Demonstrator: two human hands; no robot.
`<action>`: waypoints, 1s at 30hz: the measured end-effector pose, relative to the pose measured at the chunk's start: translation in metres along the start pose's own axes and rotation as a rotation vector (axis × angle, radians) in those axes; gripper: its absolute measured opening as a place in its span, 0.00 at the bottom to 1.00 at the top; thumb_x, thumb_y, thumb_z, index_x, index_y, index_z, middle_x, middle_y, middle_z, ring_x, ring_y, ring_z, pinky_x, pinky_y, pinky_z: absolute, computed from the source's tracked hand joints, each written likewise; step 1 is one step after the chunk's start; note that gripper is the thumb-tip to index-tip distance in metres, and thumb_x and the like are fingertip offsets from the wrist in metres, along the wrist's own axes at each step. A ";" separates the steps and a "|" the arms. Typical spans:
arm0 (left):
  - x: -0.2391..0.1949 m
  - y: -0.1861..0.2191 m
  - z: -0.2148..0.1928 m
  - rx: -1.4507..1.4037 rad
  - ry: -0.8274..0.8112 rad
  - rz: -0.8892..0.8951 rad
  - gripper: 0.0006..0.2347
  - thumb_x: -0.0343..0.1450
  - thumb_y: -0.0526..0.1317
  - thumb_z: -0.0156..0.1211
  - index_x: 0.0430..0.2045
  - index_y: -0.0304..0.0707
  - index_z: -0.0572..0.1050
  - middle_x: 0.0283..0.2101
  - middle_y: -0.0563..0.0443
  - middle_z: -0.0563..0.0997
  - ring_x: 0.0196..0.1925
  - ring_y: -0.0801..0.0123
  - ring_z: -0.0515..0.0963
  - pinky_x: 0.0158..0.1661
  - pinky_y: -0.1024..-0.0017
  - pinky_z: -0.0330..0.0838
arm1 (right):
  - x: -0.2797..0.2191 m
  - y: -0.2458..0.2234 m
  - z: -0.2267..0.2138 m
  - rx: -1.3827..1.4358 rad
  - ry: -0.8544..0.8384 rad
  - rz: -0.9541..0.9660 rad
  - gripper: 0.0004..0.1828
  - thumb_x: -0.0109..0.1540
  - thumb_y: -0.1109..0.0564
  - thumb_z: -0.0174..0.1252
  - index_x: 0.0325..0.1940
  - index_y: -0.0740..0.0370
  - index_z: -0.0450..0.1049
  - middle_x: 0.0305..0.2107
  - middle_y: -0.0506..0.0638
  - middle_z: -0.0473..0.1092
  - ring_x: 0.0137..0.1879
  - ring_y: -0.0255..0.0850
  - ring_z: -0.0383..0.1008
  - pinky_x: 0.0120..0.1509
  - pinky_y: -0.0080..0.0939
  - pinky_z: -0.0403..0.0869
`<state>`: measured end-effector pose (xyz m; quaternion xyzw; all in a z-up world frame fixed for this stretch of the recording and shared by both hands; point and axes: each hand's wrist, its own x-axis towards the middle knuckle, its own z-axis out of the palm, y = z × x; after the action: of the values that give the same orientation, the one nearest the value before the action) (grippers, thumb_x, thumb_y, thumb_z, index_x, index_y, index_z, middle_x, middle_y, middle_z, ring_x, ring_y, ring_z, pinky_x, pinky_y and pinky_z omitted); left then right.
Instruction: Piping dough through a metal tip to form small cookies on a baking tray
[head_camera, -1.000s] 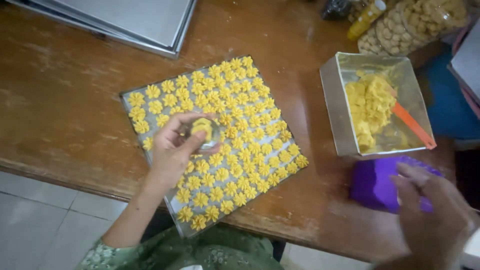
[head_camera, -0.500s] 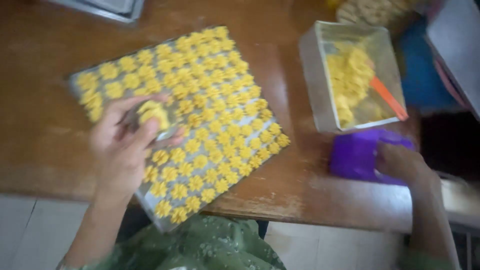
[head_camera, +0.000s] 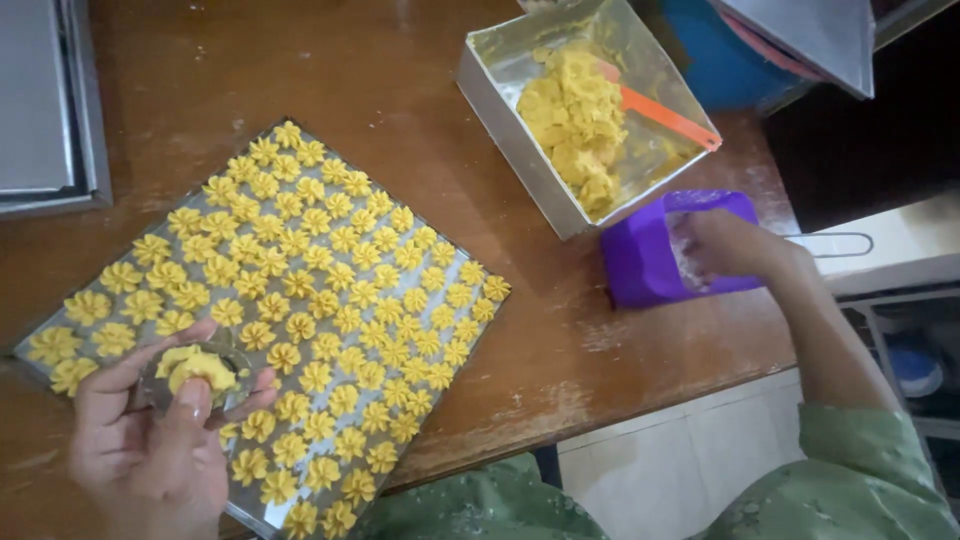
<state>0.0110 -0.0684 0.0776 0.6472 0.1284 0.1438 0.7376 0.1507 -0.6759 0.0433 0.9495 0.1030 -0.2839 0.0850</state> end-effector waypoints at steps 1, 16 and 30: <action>0.001 0.001 0.001 0.004 0.000 0.004 0.13 0.76 0.29 0.47 0.55 0.21 0.63 0.60 0.24 0.73 0.57 0.38 0.79 0.42 0.50 0.86 | -0.014 -0.019 -0.018 0.003 0.003 -0.003 0.04 0.45 0.62 0.60 0.22 0.55 0.77 0.23 0.48 0.79 0.32 0.44 0.80 0.39 0.43 0.73; 0.006 -0.008 0.009 0.057 -0.035 0.066 0.12 0.78 0.27 0.46 0.55 0.19 0.61 0.60 0.18 0.72 0.34 0.53 0.75 0.40 0.51 0.85 | -0.058 -0.088 -0.101 -0.075 0.474 0.389 0.08 0.63 0.53 0.58 0.44 0.41 0.79 0.34 0.53 0.80 0.43 0.61 0.81 0.43 0.61 0.76; 0.013 -0.034 -0.050 -0.589 -0.191 0.175 0.16 0.78 0.39 0.55 0.53 0.21 0.68 0.58 0.25 0.76 0.38 0.35 0.85 0.39 0.53 0.90 | 0.149 -0.063 -0.051 -0.621 -0.090 0.146 0.22 0.60 0.40 0.49 0.44 0.46 0.86 0.43 0.47 0.84 0.52 0.46 0.86 0.54 0.48 0.81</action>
<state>0.0058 -0.0218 0.0371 0.4248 -0.0445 0.1764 0.8868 0.2842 -0.5814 -0.0040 0.8695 0.1124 -0.2740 0.3953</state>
